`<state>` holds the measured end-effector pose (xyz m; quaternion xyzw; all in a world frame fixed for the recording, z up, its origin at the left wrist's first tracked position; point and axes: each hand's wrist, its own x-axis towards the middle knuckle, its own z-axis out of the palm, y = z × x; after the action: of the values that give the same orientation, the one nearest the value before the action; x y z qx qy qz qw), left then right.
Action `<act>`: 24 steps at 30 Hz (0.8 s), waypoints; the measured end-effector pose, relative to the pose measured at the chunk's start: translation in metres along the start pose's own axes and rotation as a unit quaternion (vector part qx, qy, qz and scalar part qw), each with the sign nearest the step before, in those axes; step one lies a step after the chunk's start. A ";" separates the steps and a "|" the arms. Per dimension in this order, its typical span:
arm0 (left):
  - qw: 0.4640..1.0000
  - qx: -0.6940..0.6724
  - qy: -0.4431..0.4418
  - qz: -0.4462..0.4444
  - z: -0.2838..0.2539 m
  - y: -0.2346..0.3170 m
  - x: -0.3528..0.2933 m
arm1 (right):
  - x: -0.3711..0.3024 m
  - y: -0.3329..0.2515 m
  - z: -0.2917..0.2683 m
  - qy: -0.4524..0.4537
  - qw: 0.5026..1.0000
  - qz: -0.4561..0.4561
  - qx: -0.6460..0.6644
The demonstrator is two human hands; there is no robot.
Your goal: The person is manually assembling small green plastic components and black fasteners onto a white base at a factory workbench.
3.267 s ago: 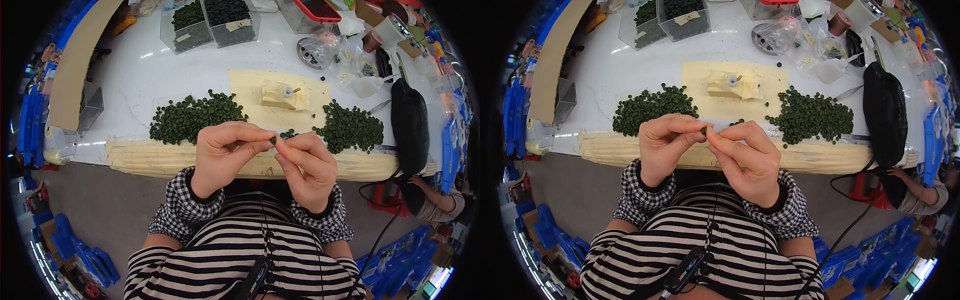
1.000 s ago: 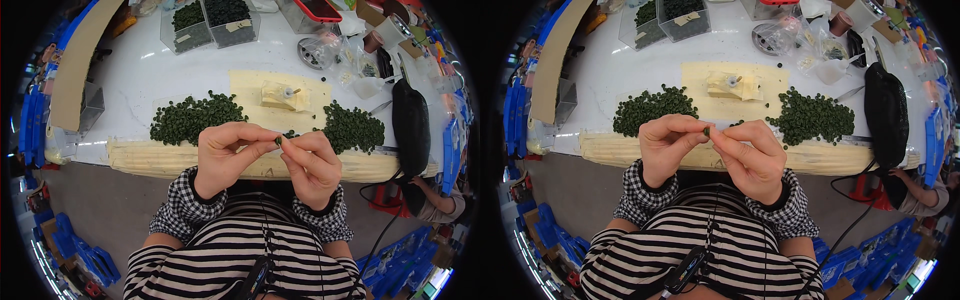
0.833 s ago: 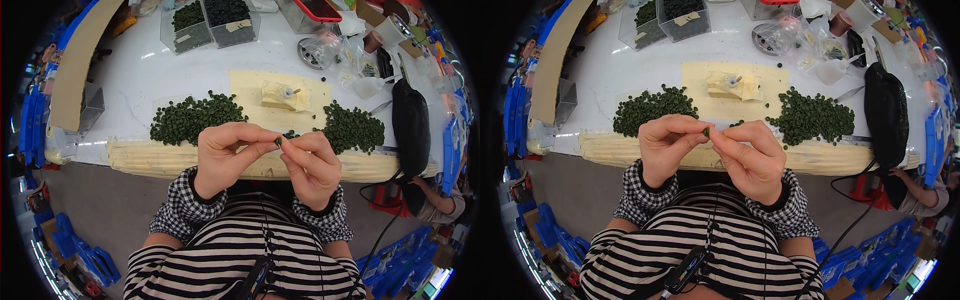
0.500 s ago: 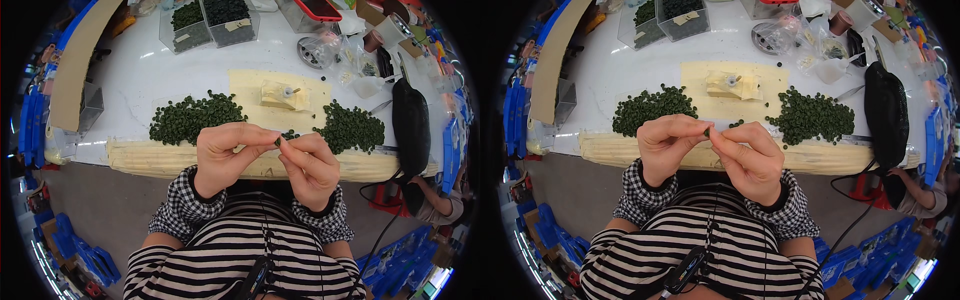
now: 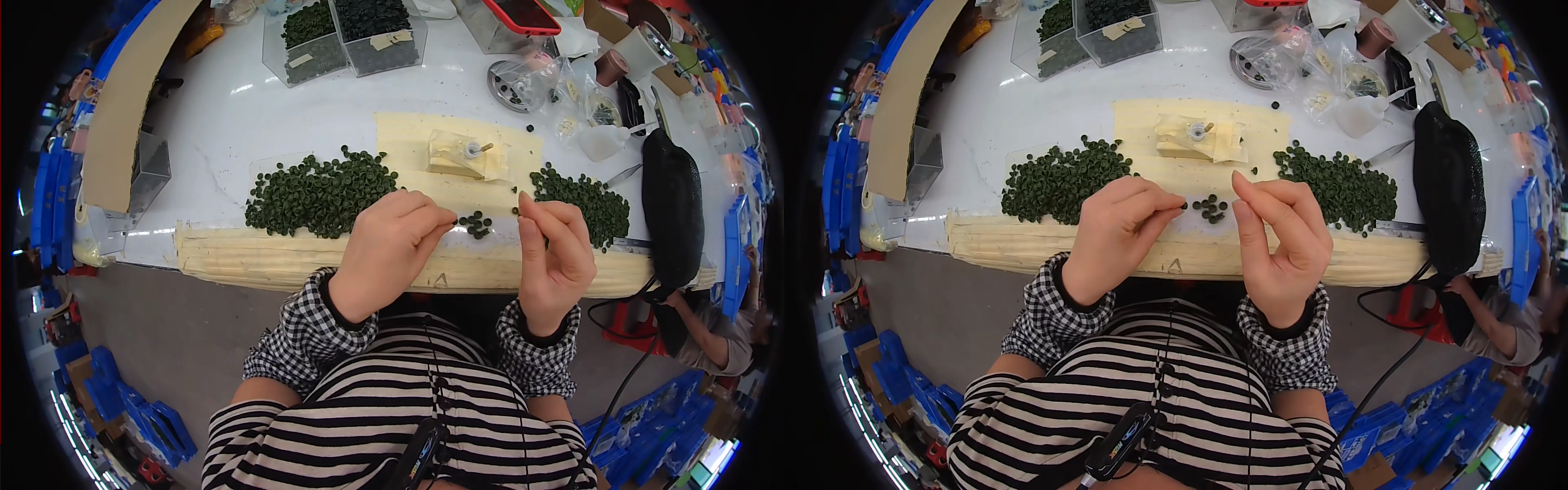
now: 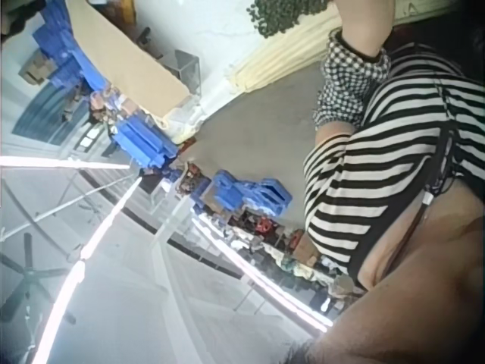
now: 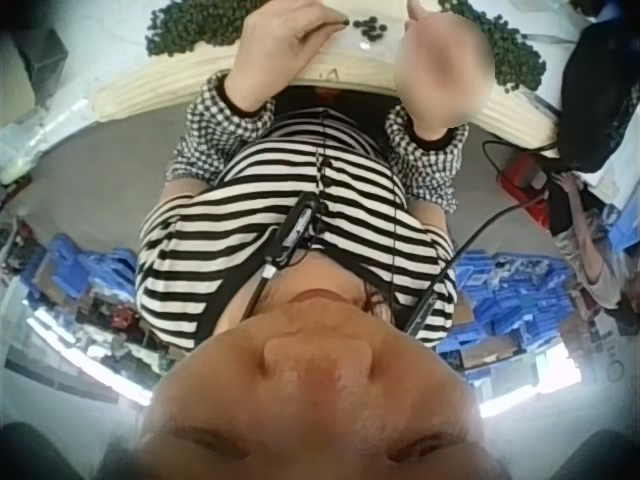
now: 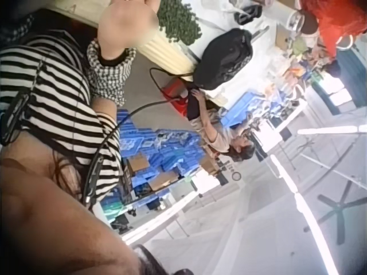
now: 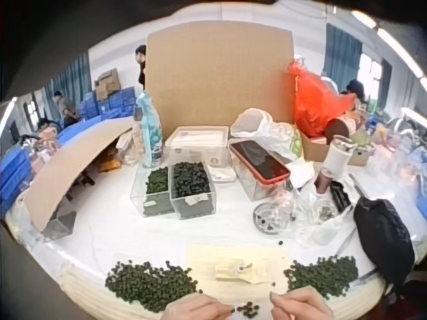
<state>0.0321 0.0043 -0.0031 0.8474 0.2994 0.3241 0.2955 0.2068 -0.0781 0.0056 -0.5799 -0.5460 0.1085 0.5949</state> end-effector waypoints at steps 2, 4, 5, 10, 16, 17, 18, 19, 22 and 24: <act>0.998 0.052 0.000 0.020 0.009 0.001 0.002 | 0.001 0.000 -0.001 0.005 1.000 -0.007 -0.008; 0.995 0.091 -0.007 0.032 0.011 0.004 0.002 | 0.001 0.000 0.000 0.001 1.000 -0.016 -0.010; 0.996 0.077 -0.012 0.033 0.011 0.004 0.002 | 0.000 0.001 0.000 -0.001 1.000 -0.020 -0.010; 0.997 0.074 -0.002 0.015 -0.009 0.001 0.001 | -0.001 0.003 -0.002 -0.010 0.999 -0.013 -0.037; 0.989 0.137 0.059 -0.012 -0.042 -0.006 -0.002 | 0.001 0.002 0.009 -0.150 0.972 -0.098 -0.155; 0.989 0.139 0.053 -0.016 -0.043 -0.005 -0.004 | -0.001 0.003 0.013 -0.174 0.963 -0.105 -0.175; 0.989 0.140 0.047 -0.019 -0.043 -0.004 -0.007 | -0.003 0.007 0.016 -0.177 0.952 -0.123 -0.215; 0.989 0.142 0.042 -0.024 -0.044 -0.003 -0.008 | -0.004 0.010 0.018 -0.165 0.951 -0.125 -0.230; 0.988 0.153 0.033 -0.022 -0.037 -0.002 -0.007 | -0.005 0.014 0.020 -0.132 0.945 -0.132 -0.269; 0.985 0.172 0.023 0.002 -0.030 -0.003 -0.005 | -0.005 0.012 0.021 -0.131 0.951 -0.120 -0.251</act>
<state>0.0061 0.0119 0.0120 0.8785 0.3554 0.2880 0.1378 0.1950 -0.0664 -0.0119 -0.6215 -0.6943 -0.0294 0.3617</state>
